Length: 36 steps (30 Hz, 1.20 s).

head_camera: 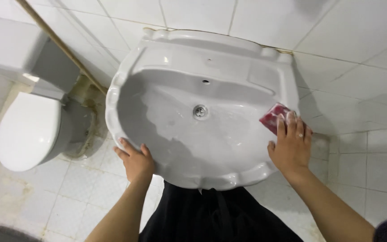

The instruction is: Scrub the inside and edges of a bathroom pedestal sink with a red scouring pad.

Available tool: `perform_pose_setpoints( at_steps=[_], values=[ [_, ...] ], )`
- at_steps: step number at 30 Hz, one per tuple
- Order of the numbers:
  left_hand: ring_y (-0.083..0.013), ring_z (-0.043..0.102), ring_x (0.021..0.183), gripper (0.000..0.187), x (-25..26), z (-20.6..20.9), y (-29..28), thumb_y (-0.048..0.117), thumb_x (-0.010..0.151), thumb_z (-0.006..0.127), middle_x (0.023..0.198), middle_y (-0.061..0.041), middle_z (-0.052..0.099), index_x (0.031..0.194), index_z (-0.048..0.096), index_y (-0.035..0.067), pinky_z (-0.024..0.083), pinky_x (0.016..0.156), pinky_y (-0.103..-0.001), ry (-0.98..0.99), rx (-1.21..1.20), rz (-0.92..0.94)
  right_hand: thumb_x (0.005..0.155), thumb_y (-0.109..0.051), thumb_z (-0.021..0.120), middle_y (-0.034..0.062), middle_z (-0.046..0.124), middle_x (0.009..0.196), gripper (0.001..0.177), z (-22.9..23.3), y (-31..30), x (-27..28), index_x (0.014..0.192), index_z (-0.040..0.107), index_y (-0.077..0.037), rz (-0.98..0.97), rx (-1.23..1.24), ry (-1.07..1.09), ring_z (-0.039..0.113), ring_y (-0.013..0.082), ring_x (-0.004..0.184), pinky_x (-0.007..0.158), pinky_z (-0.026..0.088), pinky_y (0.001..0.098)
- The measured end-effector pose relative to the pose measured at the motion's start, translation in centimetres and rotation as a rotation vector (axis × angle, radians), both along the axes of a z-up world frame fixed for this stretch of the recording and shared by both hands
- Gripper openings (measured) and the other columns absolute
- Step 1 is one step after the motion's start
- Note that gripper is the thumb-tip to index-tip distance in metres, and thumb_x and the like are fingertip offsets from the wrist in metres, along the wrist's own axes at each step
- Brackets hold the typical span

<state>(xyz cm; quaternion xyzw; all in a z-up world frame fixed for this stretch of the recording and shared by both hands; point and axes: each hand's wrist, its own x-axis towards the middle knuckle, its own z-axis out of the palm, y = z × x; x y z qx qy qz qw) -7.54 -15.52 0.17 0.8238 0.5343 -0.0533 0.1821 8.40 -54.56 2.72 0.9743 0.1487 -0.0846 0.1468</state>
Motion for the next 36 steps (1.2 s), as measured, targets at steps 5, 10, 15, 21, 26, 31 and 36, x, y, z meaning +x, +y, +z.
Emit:
perform_pose_setpoints(
  at_steps=[5, 10, 15, 21, 26, 31, 36],
  values=[
    [-0.0436, 0.05, 0.136, 0.088, -0.1, -0.2, -1.5, 0.037, 0.1, 0.055, 0.169, -0.026, 0.002, 0.165, -0.002, 0.018, 0.052, 0.102, -0.052, -0.012, -0.103, 0.08, 0.096, -0.034, 0.059, 0.0265, 0.038, 0.157, 0.064, -0.6, -0.8, 1.6, 0.151, 0.043, -0.005, 0.087, 0.132, -0.073, 0.034, 0.0405, 0.147, 0.118, 0.032, 0.0511],
    [-0.0452, 0.048, 0.138, 0.089, -0.6, -0.7, -0.9, 0.04, 0.099, 0.057, 0.169, -0.026, 0.006, 0.164, 0.0, 0.018, 0.048, 0.107, -0.053, -0.094, -0.068, 0.039, 0.098, -0.024, 0.055, 0.0162, 0.052, 0.15, 0.05, 0.6, -3.7, 2.1, 0.146, 0.05, -0.008, 0.147, 0.267, -0.028, 0.047, 0.0301, 0.142, 0.122, 0.033, 0.0473],
    [-0.0481, 0.047, 0.138, 0.086, -0.9, -1.3, -1.1, 0.039, 0.102, 0.056, 0.169, -0.027, 0.008, 0.165, 0.002, 0.016, 0.048, 0.108, -0.051, -0.127, -0.063, 0.054, 0.098, -0.01, 0.048, 0.011, 0.055, 0.148, 0.045, 0.3, -6.0, 3.7, 0.142, 0.054, -0.009, 0.309, 0.238, 0.006, 0.051, 0.0273, 0.141, 0.125, 0.033, 0.0451],
    [-0.0441, 0.048, 0.139, 0.083, -0.9, -0.3, -1.9, 0.037, 0.1, 0.057, 0.169, -0.025, 0.01, 0.164, 0.008, 0.017, 0.05, 0.106, -0.05, -0.082, -0.062, 0.08, 0.099, -0.006, 0.043, 0.006, 0.052, 0.156, 0.045, 1.1, -6.5, 5.6, 0.135, 0.061, -0.023, 0.331, 0.137, 0.05, 0.048, 0.027, 0.142, 0.121, 0.035, 0.0444],
    [-0.0425, 0.048, 0.139, 0.083, -0.5, 0.6, -1.9, 0.038, 0.1, 0.056, 0.168, -0.024, 0.01, 0.163, 0.005, 0.018, 0.05, 0.104, -0.051, -0.063, -0.104, 0.078, 0.096, -0.006, 0.049, 0.0067, 0.062, 0.135, 0.044, 3.6, -4.7, 4.0, 0.137, 0.061, -0.017, 0.257, 0.053, 0.038, 0.057, 0.0265, 0.131, 0.107, 0.047, 0.0462],
    [-0.0437, 0.049, 0.137, 0.084, -0.9, -0.6, -2.1, 0.037, 0.1, 0.055, 0.167, -0.025, 0.011, 0.164, 0.004, 0.018, 0.05, 0.105, -0.052, -0.082, -0.08, 0.072, 0.101, -0.005, 0.048, 0.0109, 0.066, 0.129, 0.039, 2.1, -6.0, 2.5, 0.137, 0.061, -0.01, 0.148, 0.244, 0.07, 0.063, 0.028, 0.122, 0.111, 0.048, 0.0446],
    [-0.0464, 0.051, 0.135, 0.081, -0.7, -0.3, -3.1, 0.036, 0.103, 0.053, 0.169, -0.024, 0.013, 0.165, 0.005, 0.017, 0.049, 0.105, -0.053, -0.084, -0.065, 0.095, 0.091, 0.005, 0.047, 0.0126, 0.065, 0.132, 0.047, -0.2, -8.1, 3.6, 0.132, 0.064, -0.013, 0.337, 0.231, -0.039, 0.061, 0.0296, 0.124, 0.11, 0.044, 0.0474]
  ],
)
